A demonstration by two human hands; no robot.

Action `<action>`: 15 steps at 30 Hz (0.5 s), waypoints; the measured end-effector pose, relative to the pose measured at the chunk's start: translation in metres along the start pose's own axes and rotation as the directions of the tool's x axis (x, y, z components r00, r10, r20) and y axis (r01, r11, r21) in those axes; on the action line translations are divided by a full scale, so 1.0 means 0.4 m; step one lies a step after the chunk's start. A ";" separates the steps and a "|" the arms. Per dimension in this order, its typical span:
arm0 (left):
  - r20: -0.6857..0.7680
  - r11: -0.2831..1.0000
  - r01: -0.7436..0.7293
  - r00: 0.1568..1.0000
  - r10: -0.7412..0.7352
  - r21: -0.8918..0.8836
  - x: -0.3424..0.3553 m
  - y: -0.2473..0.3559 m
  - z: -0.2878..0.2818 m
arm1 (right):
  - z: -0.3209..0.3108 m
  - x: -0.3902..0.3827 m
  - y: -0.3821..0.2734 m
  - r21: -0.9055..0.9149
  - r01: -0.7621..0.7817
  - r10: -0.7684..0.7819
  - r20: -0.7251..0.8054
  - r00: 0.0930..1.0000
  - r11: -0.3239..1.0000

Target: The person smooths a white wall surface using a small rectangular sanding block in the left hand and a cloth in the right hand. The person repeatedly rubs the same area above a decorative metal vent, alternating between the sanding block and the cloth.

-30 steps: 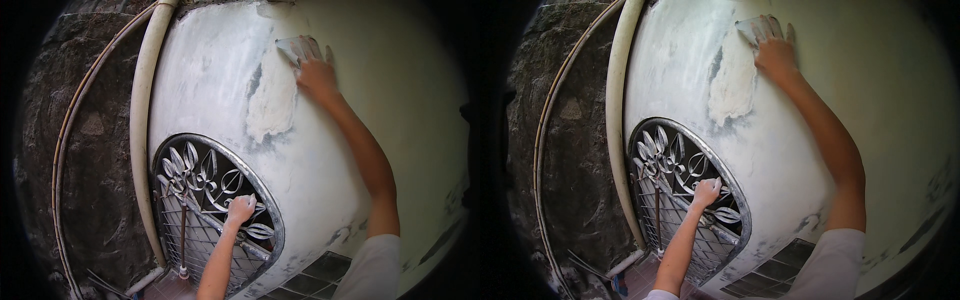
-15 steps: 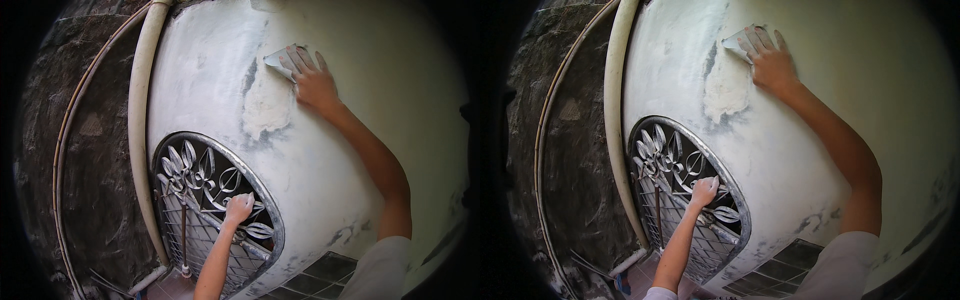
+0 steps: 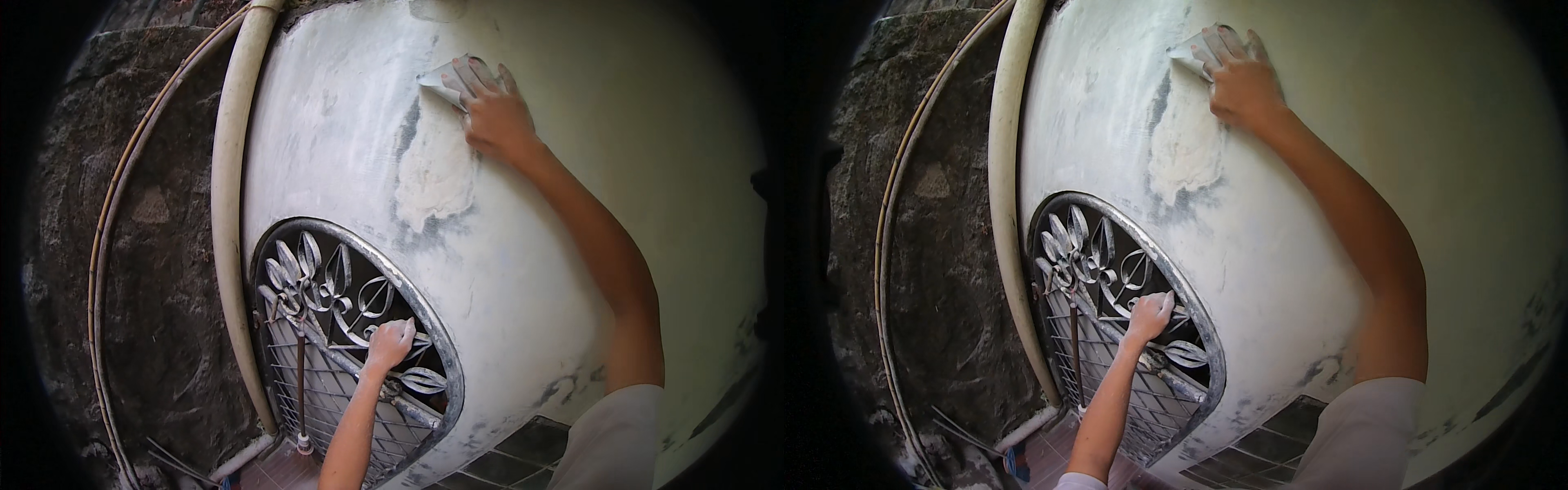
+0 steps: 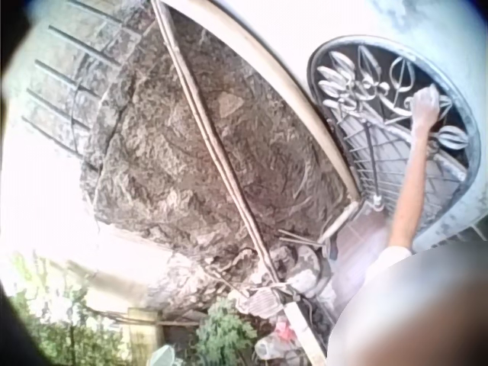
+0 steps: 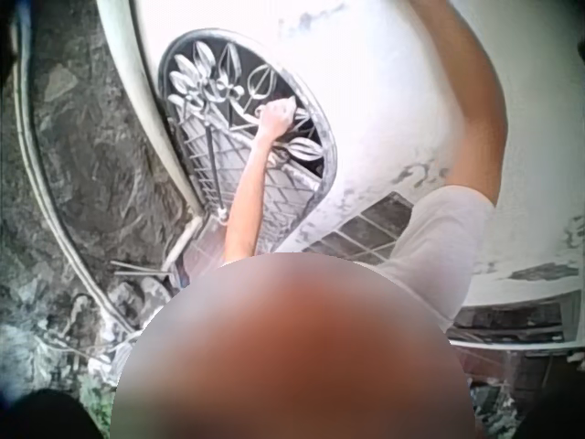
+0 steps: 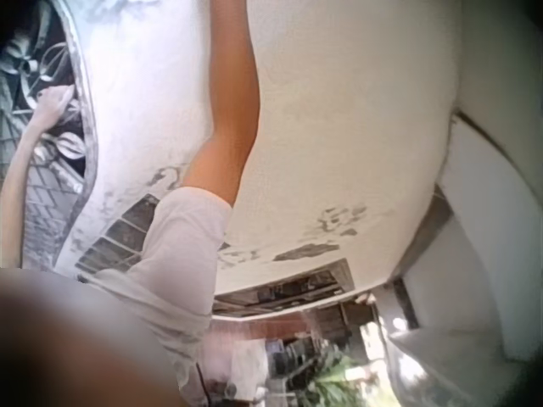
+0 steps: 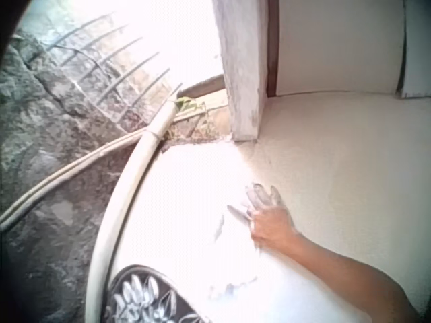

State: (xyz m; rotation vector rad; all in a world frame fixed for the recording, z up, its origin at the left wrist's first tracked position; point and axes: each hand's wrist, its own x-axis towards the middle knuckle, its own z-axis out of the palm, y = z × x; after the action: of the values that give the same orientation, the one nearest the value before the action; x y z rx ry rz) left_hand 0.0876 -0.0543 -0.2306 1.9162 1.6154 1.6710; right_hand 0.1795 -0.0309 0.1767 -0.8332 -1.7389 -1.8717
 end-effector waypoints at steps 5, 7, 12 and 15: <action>0.010 1.000 -0.011 1.000 0.011 0.010 0.002 0.000 0.001 | 0.004 -0.006 0.030 -0.004 0.056 -0.056 -0.024 0.998 0.998; 0.026 1.000 -0.003 1.000 0.003 0.004 0.003 -0.001 0.002 | -0.009 0.091 0.063 -0.016 -0.094 0.094 -0.005 0.996 0.995; 0.012 1.000 -0.015 1.000 0.014 0.010 -0.002 0.001 -0.001 | -0.011 0.187 0.064 -0.100 -0.216 0.229 0.134 0.964 0.971; 0.017 0.999 -0.038 0.999 0.038 0.020 -0.003 0.003 -0.004 | 0.021 0.052 0.001 -0.048 -0.103 0.103 -0.009 0.995 0.993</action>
State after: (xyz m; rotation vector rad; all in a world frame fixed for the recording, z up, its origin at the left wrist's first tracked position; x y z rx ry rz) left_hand 0.0873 -0.0564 -0.2300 1.9777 1.6062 1.6541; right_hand 0.1662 -0.0209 0.1918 -0.9161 -1.6203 -1.8533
